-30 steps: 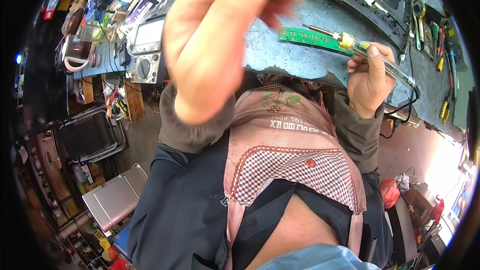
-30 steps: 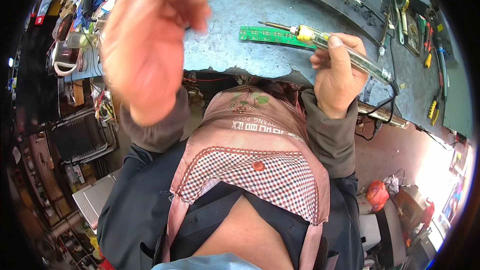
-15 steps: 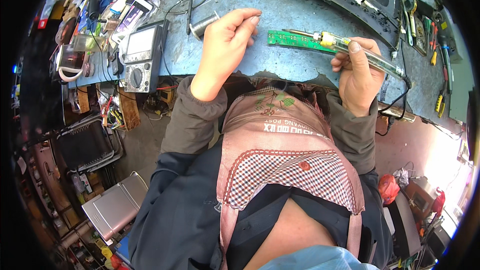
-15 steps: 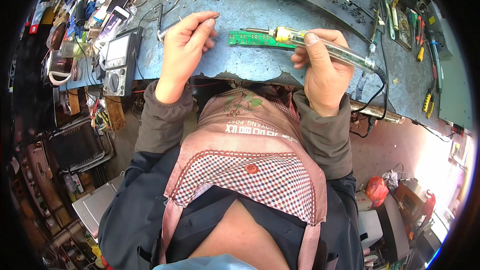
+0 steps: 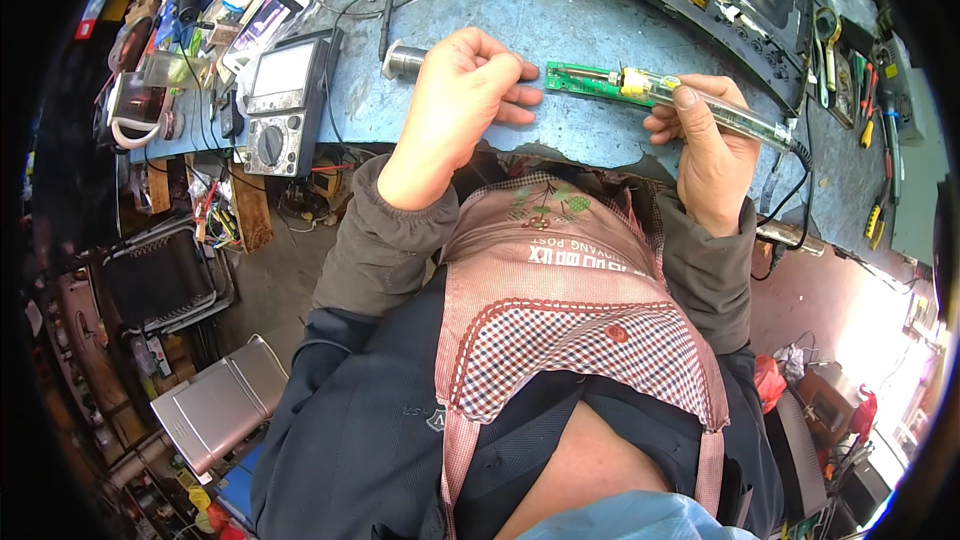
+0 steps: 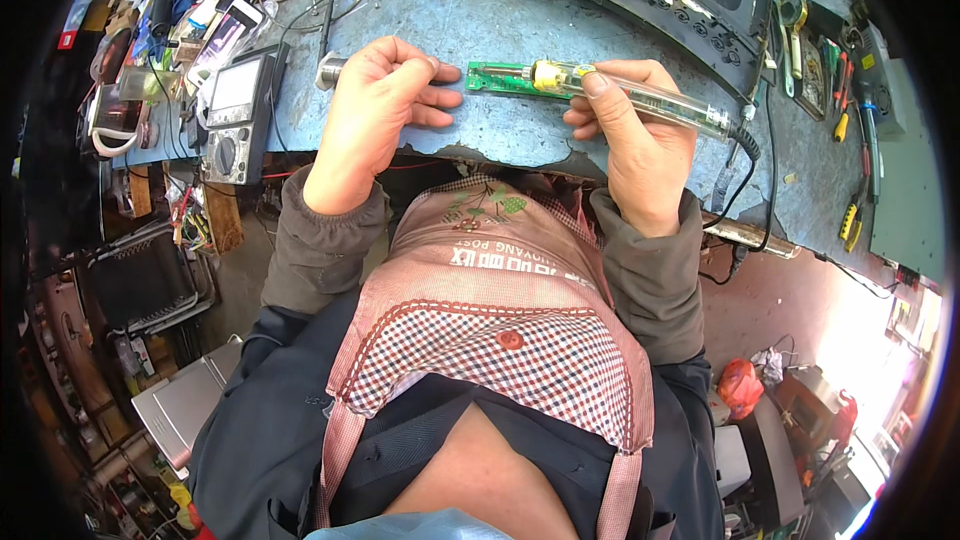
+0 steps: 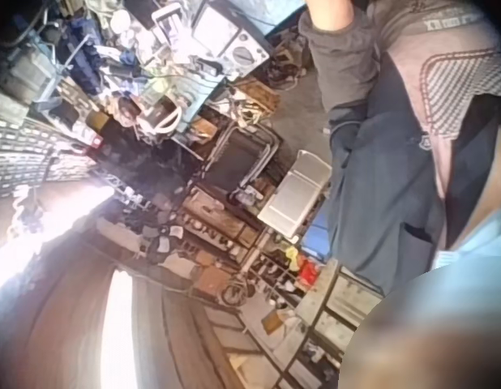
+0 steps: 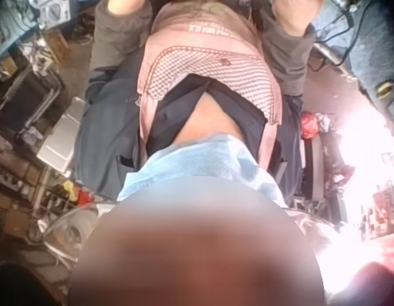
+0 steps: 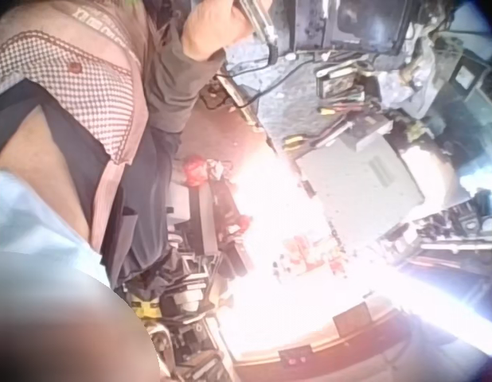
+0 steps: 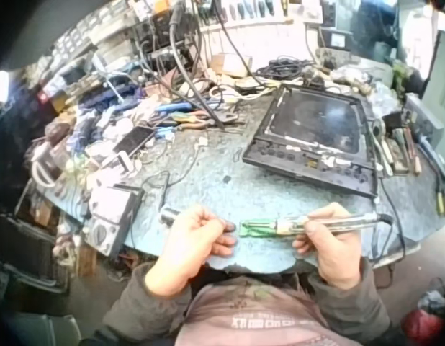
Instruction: The person solders a green circuit board using a soldering iron and solder wire, then secures the board into a black plastic housing with a screwdriver. The work is performed at a cluttered electronics repair bench.
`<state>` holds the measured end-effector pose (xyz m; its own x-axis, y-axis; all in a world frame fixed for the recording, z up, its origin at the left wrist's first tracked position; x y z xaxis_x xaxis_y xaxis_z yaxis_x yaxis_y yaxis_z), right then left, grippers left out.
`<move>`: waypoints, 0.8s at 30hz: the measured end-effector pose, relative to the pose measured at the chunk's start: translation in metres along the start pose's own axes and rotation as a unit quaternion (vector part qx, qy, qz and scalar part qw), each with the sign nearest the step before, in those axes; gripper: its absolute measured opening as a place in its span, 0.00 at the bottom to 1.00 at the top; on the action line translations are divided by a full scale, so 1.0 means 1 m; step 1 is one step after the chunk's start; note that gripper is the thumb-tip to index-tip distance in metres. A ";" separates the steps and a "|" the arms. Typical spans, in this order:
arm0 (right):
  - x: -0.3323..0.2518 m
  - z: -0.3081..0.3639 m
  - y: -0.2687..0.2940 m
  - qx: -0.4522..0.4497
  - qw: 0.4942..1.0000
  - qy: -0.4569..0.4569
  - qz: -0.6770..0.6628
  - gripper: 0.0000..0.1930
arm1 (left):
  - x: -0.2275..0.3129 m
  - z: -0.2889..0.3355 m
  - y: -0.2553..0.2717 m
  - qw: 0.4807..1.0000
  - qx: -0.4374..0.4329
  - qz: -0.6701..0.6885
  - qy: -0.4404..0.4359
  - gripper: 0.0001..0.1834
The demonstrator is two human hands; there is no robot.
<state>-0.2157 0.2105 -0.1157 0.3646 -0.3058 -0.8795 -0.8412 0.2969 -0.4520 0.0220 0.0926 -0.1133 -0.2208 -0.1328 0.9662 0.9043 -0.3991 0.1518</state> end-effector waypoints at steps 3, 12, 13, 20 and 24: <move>0.000 -0.001 -0.001 0.002 1.000 -0.002 0.003 0.13 | -0.001 -0.003 -0.003 0.999 -0.018 -0.037 0.000 0.08; 0.001 -0.002 -0.001 0.014 1.000 -0.016 0.006 0.13 | 0.003 -0.006 -0.007 0.999 -0.016 -0.046 0.001 0.05; 0.002 -0.002 -0.001 0.016 1.000 -0.017 0.006 0.12 | 0.003 -0.006 -0.007 0.999 -0.015 -0.052 0.001 0.05; 0.000 -0.003 -0.002 0.025 1.000 -0.015 0.008 0.12 | 0.001 -0.009 -0.008 0.998 -0.007 -0.061 -0.005 0.05; 0.000 -0.003 0.002 0.037 0.999 -0.003 -0.012 0.12 | -0.001 -0.009 -0.007 0.999 0.001 -0.053 -0.006 0.06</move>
<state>-0.2188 0.2087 -0.1160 0.3871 -0.3093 -0.8686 -0.7998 0.3561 -0.4832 0.0121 0.0871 -0.1171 -0.3119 -0.0789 0.9468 0.8764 -0.4088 0.2546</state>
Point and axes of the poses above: each hand's wrist, its own z-axis away from the middle knuckle, its own y-axis out of the back of the hand, x = y × z, the point moved 6 cm from there along -z, towards the middle knuckle, and after that the axes turned 15 degrees about -z, right-handed, at the moved point
